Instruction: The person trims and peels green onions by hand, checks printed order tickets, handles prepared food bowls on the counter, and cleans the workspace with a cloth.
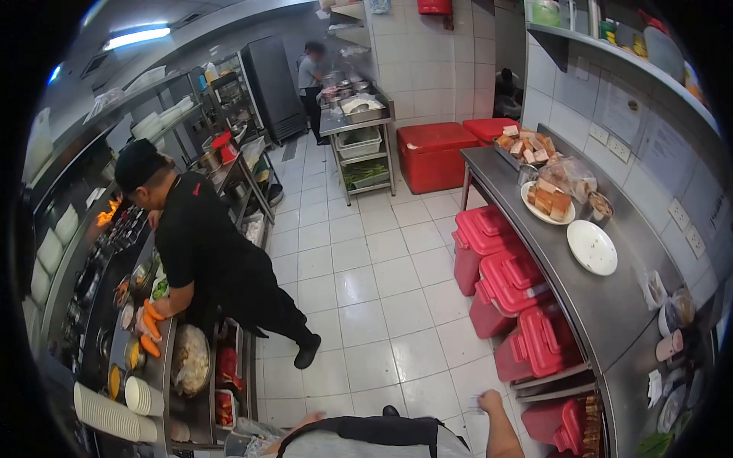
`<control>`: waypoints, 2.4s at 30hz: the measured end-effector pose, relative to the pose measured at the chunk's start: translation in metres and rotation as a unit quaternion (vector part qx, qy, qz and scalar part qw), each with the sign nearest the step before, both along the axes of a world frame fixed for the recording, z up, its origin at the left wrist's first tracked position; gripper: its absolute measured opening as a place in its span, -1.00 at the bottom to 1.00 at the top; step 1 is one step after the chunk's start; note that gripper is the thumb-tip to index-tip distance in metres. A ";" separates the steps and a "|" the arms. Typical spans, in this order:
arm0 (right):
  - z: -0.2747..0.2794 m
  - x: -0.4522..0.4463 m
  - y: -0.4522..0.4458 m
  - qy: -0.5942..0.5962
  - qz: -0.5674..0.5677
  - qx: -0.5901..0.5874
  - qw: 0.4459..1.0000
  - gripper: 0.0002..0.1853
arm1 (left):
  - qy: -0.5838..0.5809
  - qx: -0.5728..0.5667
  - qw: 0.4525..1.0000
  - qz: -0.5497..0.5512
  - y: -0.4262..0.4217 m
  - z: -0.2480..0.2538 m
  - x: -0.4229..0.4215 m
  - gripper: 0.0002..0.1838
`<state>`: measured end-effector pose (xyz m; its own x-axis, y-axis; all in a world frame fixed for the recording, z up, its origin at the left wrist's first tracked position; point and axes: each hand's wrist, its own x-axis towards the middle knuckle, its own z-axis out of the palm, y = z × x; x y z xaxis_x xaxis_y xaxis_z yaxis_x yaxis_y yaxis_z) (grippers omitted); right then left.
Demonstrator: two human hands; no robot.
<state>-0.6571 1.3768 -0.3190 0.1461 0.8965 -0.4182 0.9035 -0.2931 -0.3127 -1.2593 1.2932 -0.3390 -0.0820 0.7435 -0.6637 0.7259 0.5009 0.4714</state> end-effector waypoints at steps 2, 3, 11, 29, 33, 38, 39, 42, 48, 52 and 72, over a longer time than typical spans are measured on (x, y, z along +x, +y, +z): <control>0.006 0.020 0.001 -0.022 -0.046 -0.015 0.999 -0.73 | 0.020 0.080 0.996 0.028 0.097 0.005 -0.002 -0.54; 0.013 0.025 0.004 -0.023 -0.068 -0.025 0.997 -0.73 | 0.011 0.098 0.994 0.038 0.142 0.012 -0.003 -0.54; -0.055 0.027 0.201 -0.018 -0.075 -0.029 0.997 -0.75 | -0.180 0.208 0.959 0.069 0.386 0.083 0.067 -0.65; 0.223 -0.448 0.650 0.571 0.253 -0.072 0.778 -0.79 | -0.531 0.157 0.803 0.221 0.639 0.238 -0.033 -0.62; 0.215 -0.427 0.709 0.528 0.133 -0.134 0.828 -0.74 | -0.427 0.229 0.843 0.232 0.714 0.235 -0.093 -0.63; 0.184 -0.404 0.804 0.460 0.038 -0.097 0.882 -0.80 | -0.228 0.463 0.806 0.290 0.811 0.252 -0.211 -0.57; 0.182 -0.407 0.826 0.452 0.052 -0.101 0.885 -0.76 | -0.242 0.477 0.767 0.354 0.822 0.279 -0.229 -0.61; 0.181 -0.446 0.888 0.459 0.084 -0.116 0.877 -0.72 | -0.097 0.588 0.668 0.445 0.860 0.308 -0.321 -0.58; 0.226 -0.577 0.985 0.416 0.295 -0.128 0.851 -0.79 | 0.037 0.751 0.456 0.476 0.870 0.443 -0.470 -0.51; 0.238 -0.646 1.014 0.417 0.350 -0.127 0.829 -0.79 | 0.109 0.805 0.348 0.468 0.849 0.512 -0.569 -0.53; 0.171 -0.833 1.041 0.297 0.364 -0.084 0.879 -0.70 | 0.171 0.727 0.029 0.664 0.660 0.549 -0.831 -0.52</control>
<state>-1.4899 2.4174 -0.1480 -0.7294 0.5800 -0.3628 0.5629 0.2076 -0.8000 -2.0900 1.9532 0.2100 -0.4958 -0.8456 0.1979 0.6080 -0.1753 0.7743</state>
